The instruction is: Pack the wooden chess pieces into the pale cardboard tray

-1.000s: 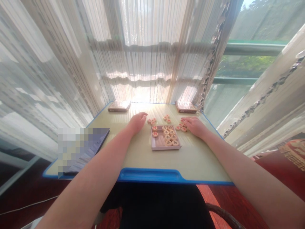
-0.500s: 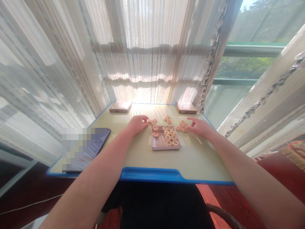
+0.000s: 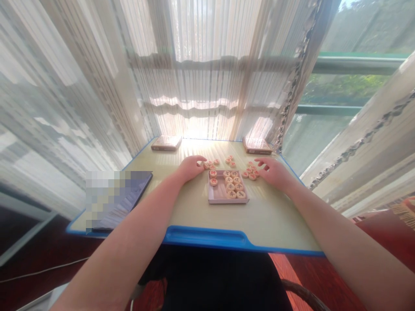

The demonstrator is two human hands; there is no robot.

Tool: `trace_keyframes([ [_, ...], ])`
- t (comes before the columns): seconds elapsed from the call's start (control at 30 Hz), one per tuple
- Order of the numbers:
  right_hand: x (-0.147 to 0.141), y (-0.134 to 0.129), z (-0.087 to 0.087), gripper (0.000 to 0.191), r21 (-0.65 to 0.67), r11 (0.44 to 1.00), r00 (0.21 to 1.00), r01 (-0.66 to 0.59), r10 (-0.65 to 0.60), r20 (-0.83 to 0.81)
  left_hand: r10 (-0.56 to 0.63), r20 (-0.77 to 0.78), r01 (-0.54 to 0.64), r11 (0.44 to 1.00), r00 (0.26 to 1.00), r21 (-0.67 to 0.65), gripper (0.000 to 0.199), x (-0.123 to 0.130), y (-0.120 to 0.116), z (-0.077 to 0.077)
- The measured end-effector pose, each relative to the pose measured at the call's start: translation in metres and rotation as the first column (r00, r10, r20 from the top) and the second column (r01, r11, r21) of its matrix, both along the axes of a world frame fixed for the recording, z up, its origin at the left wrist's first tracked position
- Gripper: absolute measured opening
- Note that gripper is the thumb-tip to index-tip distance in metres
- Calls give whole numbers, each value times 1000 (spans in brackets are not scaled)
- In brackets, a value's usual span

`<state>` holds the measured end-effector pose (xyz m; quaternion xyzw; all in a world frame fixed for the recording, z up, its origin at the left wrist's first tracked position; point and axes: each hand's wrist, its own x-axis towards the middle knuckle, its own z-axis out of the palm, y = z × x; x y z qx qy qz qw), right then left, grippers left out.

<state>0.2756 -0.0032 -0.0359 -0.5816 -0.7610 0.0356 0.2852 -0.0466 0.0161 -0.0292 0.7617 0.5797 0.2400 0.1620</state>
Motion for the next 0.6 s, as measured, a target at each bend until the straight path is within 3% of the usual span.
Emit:
trace_keyframes([
  [0.23,-2,-1,3,39,-47,999,1000,4,-5,-16,27,10,-27,999,1000,-29,34,1,1,1],
  [0.4,-1,-5,6,51,-202,973,993,-115,113,-19,-9,21,10,999,1000,-44,39,1,-1,2],
  [0.6,-2,-7,4,43,-136,984,992,-117,121,24,-46,-17,47,998,999,39,30,-1,3,-3],
])
